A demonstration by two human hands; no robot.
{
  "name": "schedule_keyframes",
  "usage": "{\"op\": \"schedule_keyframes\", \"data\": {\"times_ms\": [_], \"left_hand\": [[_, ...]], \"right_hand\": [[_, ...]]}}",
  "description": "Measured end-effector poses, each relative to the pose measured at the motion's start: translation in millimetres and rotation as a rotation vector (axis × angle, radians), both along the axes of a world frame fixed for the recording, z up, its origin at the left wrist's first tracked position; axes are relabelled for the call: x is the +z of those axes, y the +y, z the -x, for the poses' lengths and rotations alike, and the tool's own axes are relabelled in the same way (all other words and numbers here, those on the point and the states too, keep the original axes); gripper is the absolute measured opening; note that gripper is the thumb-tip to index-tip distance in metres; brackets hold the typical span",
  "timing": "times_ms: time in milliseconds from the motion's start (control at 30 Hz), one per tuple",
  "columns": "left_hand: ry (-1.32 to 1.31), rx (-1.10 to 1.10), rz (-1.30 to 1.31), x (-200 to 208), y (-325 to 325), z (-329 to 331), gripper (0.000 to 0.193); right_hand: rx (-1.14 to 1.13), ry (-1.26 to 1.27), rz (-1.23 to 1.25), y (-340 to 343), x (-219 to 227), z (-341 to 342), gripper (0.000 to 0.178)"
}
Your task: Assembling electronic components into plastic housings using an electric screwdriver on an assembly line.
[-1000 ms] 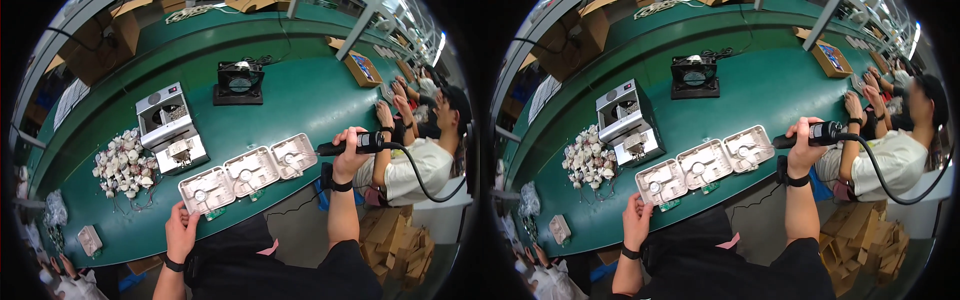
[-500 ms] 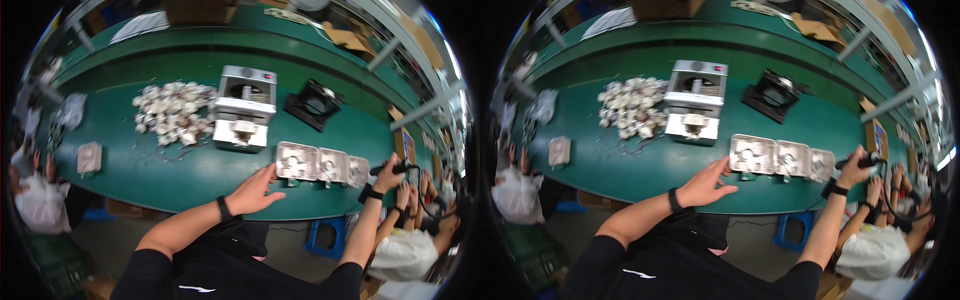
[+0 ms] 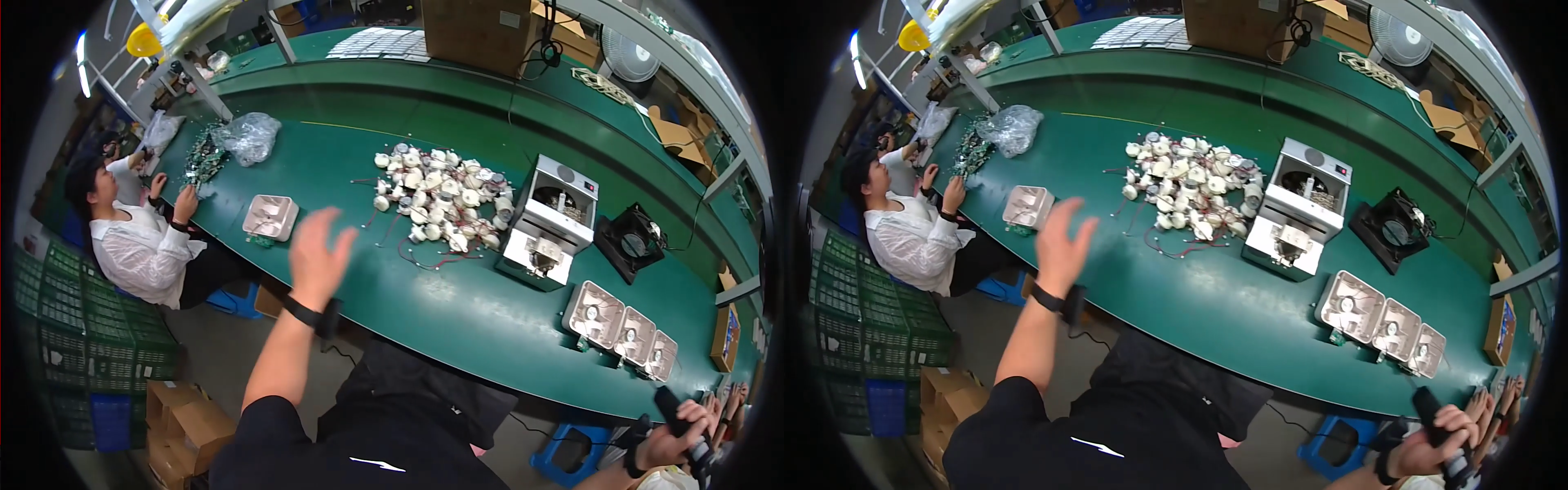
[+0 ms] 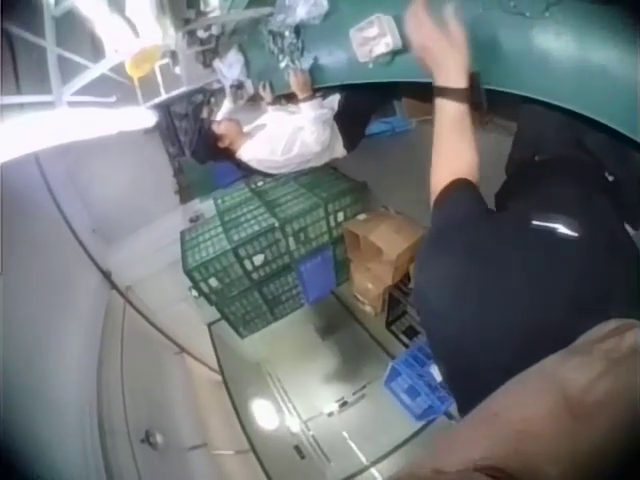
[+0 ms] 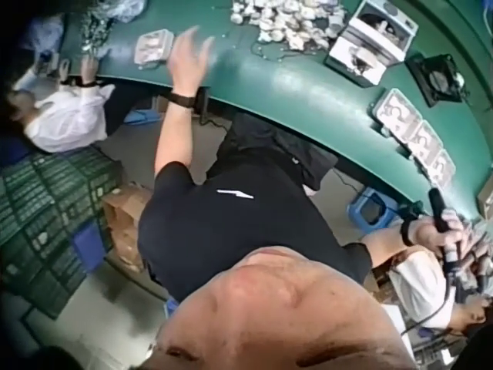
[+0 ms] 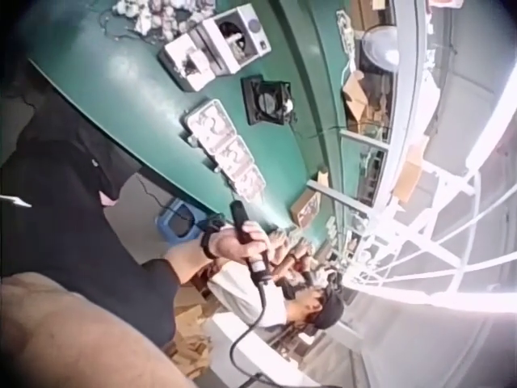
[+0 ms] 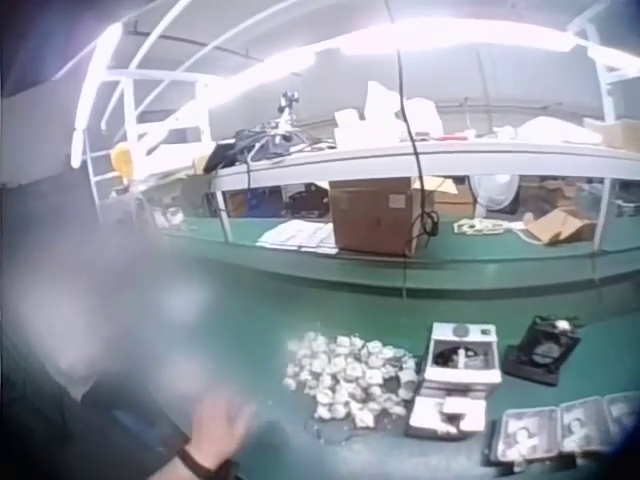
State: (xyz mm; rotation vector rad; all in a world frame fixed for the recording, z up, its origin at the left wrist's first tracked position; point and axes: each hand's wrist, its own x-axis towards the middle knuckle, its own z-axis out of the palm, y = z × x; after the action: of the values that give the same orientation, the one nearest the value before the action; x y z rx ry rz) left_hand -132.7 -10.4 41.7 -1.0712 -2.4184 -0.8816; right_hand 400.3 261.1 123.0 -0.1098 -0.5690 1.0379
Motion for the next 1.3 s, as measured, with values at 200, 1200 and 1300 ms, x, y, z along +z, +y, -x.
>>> {"op": "schedule_keyframes", "data": {"times_ms": [200, 1200, 1300], "left_hand": [[0.092, 0.638, 0.24, -38.2, -115.5, 186.2, 0.052], [-0.79, -0.551, 0.209, -26.5, 38.7, -78.9, 0.022], [-1.033, -0.581, 0.085, -19.8, 46.6, -72.0, 0.023]], "right_hand": [[0.018, -0.86, -0.04, -59.5, -38.6, 89.2, 0.016], [0.221, -0.905, 0.077, -48.9, -66.2, 213.3, 0.031], [0.162, -0.924, 0.097, -46.9, -70.4, 206.2, 0.028]]}}
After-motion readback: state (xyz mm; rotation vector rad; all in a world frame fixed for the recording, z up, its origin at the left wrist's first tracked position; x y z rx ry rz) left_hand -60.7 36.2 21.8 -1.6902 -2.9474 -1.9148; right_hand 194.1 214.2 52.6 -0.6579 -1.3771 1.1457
